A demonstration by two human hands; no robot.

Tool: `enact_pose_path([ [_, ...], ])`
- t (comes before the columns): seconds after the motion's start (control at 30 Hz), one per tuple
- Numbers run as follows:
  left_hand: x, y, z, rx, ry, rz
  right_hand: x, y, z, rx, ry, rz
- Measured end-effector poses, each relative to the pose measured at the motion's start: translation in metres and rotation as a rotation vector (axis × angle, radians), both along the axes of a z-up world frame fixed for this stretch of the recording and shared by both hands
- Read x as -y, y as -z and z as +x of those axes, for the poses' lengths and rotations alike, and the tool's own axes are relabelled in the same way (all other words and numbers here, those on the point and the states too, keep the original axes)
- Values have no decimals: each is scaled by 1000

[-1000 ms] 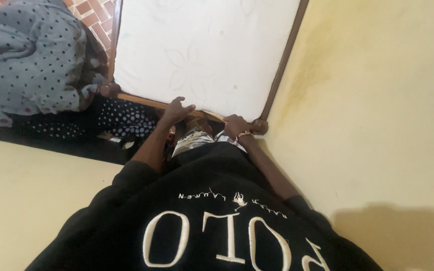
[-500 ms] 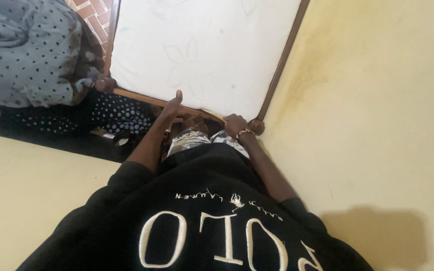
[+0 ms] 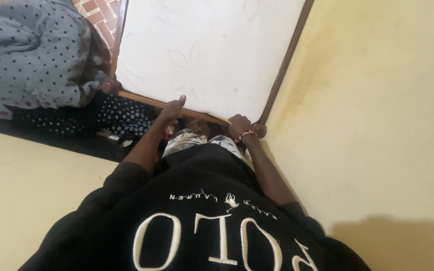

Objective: Repairing a wooden chair by re-inserting and securing a support rod into the frame.

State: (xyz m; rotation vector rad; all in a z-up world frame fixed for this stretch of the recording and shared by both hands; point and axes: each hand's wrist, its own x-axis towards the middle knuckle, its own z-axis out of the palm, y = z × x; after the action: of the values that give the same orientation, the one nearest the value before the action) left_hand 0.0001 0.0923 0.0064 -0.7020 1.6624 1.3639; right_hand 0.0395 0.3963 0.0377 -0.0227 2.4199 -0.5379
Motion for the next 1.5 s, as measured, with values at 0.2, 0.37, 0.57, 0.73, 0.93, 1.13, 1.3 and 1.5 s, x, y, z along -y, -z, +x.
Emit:
enact_pose_path([
  [0.2,11,26,3,-82,95,-88,10,-76,-5,294,220,73],
  [0.37,0,-34,-6,81,-24,-23,8,19,18,107,15,76],
  [0.57,-1,-38,-3,-74,330,-174,13,-53,17,45,-86,69],
  [0.73,4,-24,-11,-68,437,-217,24,-1,21,37,-14,112],
  [0.93,14,-36,-21,-166,479,-263,11,-33,1,179,-90,133],
  [1.13,24,6,-8,-115,620,-284,12,4,22,21,-57,161],
  [1.3,24,34,1,-647,1349,-377,1,9,32,144,7,134],
  [1.5,12,-22,-16,-142,628,-341,-23,-6,43,73,16,104],
])
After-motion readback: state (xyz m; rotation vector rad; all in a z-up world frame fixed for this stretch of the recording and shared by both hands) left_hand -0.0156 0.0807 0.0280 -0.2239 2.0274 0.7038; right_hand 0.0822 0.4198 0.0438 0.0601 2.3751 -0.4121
